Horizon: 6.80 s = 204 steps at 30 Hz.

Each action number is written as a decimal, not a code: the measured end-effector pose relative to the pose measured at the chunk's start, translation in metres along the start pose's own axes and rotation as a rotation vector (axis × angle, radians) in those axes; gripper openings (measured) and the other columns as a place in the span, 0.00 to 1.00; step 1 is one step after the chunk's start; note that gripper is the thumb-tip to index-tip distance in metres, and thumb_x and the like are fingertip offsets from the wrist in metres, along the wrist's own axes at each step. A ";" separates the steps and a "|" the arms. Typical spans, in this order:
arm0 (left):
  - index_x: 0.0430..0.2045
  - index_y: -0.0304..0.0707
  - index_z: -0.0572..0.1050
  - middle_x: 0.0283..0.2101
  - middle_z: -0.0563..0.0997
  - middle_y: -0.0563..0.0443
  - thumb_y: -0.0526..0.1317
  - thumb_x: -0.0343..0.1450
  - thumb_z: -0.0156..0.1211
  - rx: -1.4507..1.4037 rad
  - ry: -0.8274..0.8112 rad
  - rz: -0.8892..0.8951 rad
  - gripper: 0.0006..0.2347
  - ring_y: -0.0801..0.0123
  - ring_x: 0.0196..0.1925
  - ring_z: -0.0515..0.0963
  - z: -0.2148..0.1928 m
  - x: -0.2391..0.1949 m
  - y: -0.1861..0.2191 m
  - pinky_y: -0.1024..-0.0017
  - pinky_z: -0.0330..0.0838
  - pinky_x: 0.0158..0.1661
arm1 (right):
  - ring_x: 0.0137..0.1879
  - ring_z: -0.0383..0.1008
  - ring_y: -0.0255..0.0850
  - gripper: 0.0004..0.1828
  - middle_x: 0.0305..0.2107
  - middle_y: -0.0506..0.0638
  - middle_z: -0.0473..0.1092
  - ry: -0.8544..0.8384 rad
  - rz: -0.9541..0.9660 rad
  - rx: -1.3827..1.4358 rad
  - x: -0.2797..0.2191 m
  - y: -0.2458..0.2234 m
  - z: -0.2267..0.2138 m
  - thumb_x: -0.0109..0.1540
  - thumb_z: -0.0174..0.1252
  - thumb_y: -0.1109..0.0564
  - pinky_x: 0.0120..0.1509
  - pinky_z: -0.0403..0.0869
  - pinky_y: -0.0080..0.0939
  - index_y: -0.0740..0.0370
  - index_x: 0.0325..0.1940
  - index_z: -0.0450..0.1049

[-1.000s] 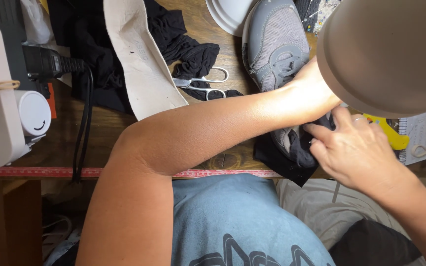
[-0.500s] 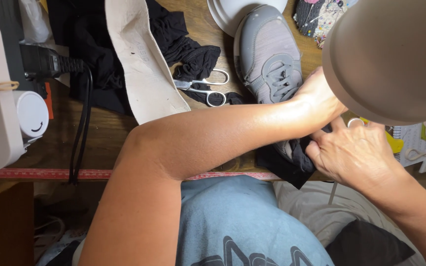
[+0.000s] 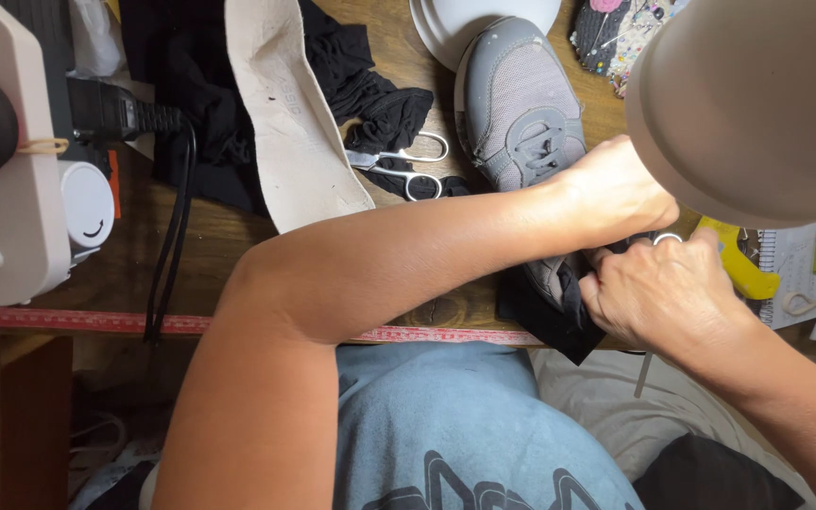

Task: The person uses a yellow hot glue gun to apply adhesive to the opening of a grey sneaker and attaches a black fabric piece. They press the fabric into place and continue applying glue to secure the material around the shoe's collar.

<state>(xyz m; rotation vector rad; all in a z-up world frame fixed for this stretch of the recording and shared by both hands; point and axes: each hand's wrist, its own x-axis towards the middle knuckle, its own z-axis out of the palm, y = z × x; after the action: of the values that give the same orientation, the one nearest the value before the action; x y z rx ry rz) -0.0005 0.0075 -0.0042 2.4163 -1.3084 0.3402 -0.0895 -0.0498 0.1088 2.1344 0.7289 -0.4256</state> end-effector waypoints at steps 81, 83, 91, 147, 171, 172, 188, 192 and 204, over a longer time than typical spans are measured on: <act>0.34 0.42 0.79 0.35 0.70 0.47 0.37 0.67 0.56 -0.363 0.535 -0.453 0.06 0.54 0.35 0.76 -0.066 -0.105 0.029 0.61 0.74 0.42 | 0.39 0.78 0.53 0.12 0.33 0.48 0.76 0.507 0.304 0.747 -0.010 0.019 0.055 0.61 0.71 0.44 0.39 0.72 0.56 0.50 0.35 0.79; 0.35 0.45 0.79 0.36 0.71 0.49 0.37 0.62 0.59 -0.406 0.484 -0.480 0.09 0.55 0.36 0.77 -0.065 -0.108 0.029 0.61 0.75 0.44 | 0.37 0.74 0.50 0.10 0.31 0.49 0.74 0.476 0.253 0.906 -0.015 0.023 0.045 0.64 0.68 0.50 0.45 0.70 0.53 0.55 0.35 0.75; 0.35 0.46 0.79 0.36 0.68 0.48 0.36 0.64 0.60 -0.347 0.465 -0.455 0.08 0.54 0.38 0.73 -0.066 -0.109 0.035 0.60 0.73 0.44 | 0.30 0.64 0.30 0.08 0.26 0.44 0.69 0.503 0.324 1.425 -0.018 0.027 0.049 0.66 0.65 0.60 0.39 0.67 0.33 0.58 0.38 0.71; 0.66 0.15 0.51 0.67 0.64 0.17 0.67 0.48 0.73 -1.027 -0.506 -0.952 0.61 0.33 0.72 0.62 -0.137 -0.037 0.075 0.41 0.55 0.68 | 0.31 0.63 0.24 0.08 0.26 0.41 0.69 0.537 0.118 2.070 0.048 0.011 0.167 0.76 0.55 0.51 0.37 0.63 0.23 0.56 0.49 0.73; 0.24 0.41 0.74 0.23 0.70 0.48 0.38 0.67 0.54 0.634 0.346 -0.500 0.03 0.56 0.26 0.78 -0.053 -0.053 0.066 0.55 0.76 0.19 | 0.30 0.71 0.41 0.03 0.32 0.50 0.71 0.811 0.065 1.320 -0.007 0.037 0.108 0.69 0.66 0.58 0.32 0.70 0.38 0.55 0.47 0.83; 0.23 0.41 0.73 0.24 0.70 0.49 0.36 0.65 0.55 0.583 0.386 -0.448 0.01 0.57 0.26 0.78 -0.052 -0.057 0.062 0.59 0.76 0.20 | 0.32 0.74 0.48 0.03 0.31 0.55 0.72 0.776 0.065 1.355 -0.009 0.037 0.104 0.70 0.64 0.59 0.34 0.73 0.43 0.59 0.46 0.81; 0.29 0.42 0.67 0.25 0.70 0.53 0.37 0.67 0.50 0.153 0.431 -0.357 0.02 0.56 0.26 0.80 -0.016 -0.078 0.026 0.62 0.75 0.25 | 0.33 0.76 0.48 0.12 0.24 0.49 0.72 0.624 0.165 1.236 0.003 0.034 0.070 0.56 0.72 0.54 0.39 0.72 0.51 0.57 0.39 0.76; 0.28 0.41 0.69 0.25 0.72 0.52 0.36 0.68 0.52 0.152 0.469 -0.171 0.01 0.57 0.27 0.79 -0.063 -0.089 0.020 0.65 0.77 0.27 | 0.32 0.75 0.48 0.10 0.22 0.49 0.71 0.635 0.189 1.255 0.013 0.033 0.095 0.56 0.70 0.56 0.40 0.71 0.50 0.56 0.35 0.74; 0.28 0.43 0.73 0.27 0.79 0.45 0.38 0.70 0.55 -0.709 0.569 -0.674 0.02 0.46 0.35 0.84 -0.074 -0.094 0.015 0.60 0.77 0.34 | 0.33 0.77 0.50 0.10 0.26 0.53 0.74 0.702 0.199 1.213 0.000 0.027 0.086 0.63 0.70 0.55 0.37 0.73 0.49 0.58 0.40 0.76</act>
<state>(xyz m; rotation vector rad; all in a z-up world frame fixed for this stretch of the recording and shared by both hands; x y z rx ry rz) -0.0667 0.1025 0.0304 1.7962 -0.2516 0.2729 -0.0770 -0.1316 0.0729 3.5584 0.6749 0.0790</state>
